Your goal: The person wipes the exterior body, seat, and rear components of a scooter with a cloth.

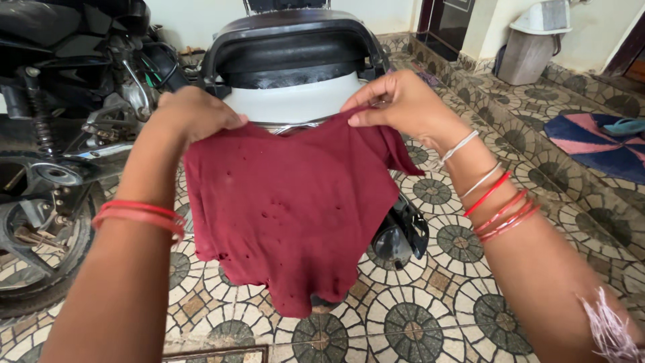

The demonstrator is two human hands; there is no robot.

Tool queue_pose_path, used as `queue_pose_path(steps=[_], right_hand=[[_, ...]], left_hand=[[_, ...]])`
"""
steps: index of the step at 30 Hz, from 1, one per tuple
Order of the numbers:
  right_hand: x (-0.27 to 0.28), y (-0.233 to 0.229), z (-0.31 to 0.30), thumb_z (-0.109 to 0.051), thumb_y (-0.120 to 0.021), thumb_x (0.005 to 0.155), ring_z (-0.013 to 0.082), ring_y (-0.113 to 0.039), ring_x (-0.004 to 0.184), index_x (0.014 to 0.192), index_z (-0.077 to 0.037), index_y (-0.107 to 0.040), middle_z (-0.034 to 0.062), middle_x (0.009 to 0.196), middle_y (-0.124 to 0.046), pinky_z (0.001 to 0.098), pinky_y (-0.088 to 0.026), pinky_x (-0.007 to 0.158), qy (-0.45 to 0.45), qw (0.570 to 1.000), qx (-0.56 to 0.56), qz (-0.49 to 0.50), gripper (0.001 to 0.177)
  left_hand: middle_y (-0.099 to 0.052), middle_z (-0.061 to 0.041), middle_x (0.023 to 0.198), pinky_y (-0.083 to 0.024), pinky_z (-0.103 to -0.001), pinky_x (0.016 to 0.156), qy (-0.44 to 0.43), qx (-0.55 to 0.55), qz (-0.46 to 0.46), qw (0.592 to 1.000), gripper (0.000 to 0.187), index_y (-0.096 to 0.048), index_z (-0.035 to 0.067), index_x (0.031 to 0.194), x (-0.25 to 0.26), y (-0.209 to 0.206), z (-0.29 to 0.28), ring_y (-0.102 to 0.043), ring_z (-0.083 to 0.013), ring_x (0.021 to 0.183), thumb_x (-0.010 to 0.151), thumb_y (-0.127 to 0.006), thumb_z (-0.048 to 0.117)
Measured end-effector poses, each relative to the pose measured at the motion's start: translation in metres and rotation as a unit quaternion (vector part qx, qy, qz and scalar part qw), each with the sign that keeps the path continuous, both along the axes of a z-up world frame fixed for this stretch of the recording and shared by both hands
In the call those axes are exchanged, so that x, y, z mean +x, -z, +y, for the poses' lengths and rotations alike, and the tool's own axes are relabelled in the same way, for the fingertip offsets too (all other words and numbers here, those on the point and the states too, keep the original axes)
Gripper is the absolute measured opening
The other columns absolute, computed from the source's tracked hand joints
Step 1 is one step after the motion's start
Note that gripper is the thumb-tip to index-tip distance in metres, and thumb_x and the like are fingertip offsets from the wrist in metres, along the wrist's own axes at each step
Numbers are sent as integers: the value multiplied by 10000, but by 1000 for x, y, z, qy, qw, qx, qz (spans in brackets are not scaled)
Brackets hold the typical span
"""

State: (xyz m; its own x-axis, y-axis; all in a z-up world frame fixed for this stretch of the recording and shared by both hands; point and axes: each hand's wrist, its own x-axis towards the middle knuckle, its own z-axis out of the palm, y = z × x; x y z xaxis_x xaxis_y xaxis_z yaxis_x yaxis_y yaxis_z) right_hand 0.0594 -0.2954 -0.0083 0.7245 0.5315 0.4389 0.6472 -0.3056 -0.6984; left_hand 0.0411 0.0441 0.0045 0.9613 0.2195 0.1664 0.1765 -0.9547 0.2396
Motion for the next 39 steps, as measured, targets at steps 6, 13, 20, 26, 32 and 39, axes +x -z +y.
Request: queue_pose_path(steps=[6, 13, 20, 26, 32, 39], right_hand=[[5, 17, 25, 44, -781, 874, 73, -712, 938, 1084, -11, -774, 38, 1035, -778, 216, -581, 877, -6, 985, 168, -41, 217], [0, 18, 54, 27, -761, 823, 235, -765, 785, 885, -100, -788, 110, 855, -790, 339, -579, 704, 274, 910, 88, -298, 144], [24, 6, 63, -30, -680, 807, 389, -743, 761, 772, -58, -764, 210, 814, -740, 438, -597, 643, 400, 788, -222, -412, 96], [13, 21, 84, -178, -594, 838, 628, -331, 1290, 1070, 71, -707, 352, 1385, -495, 744, -290, 1026, 291, 885, -235, -278, 359], [-42, 67, 92, -275, -425, 1067, 447, -173, 1548, 1415, -109, -660, 127, 1622, -409, 657, -10, 1239, 259, 909, -23, -325, 452], [-94, 100, 91, -304, -397, 1119, 396, -214, 1609, 1583, -121, -448, 113, 1682, -362, 607, -91, 1307, 290, 905, -13, -311, 501]], left_hand=[[-761, -96, 834, -556, -392, 810, 35, -134, -194, 971, 274, -847, 208, 1008, -34, 14, -8, -724, -260, 783, 840, -823, 422], [-773, -133, 864, -593, -347, 786, 114, -246, -425, 864, 210, -766, 78, 1103, -57, 38, -44, -766, -242, 811, 1019, -700, 258], [-517, -333, 1466, -389, -506, 1088, 256, -83, -366, 891, 611, -407, 78, 1552, -33, 43, -64, -458, -520, 1352, 1054, -572, 392], [-295, -360, 1519, -303, -490, 1096, 210, 68, -193, 956, 616, -470, 207, 1513, -3, 34, -68, -298, -550, 1425, 1015, -411, 564], [-617, -109, 1483, -344, -455, 1194, 81, -21, -367, 927, 403, -691, 243, 1333, -57, 72, -108, -529, -296, 1402, 1030, -462, 380], [-500, -129, 1568, -271, -562, 1250, 70, -42, -487, 870, 410, -559, 125, 1484, -98, 107, -145, -361, -394, 1525, 1133, -458, 312]])
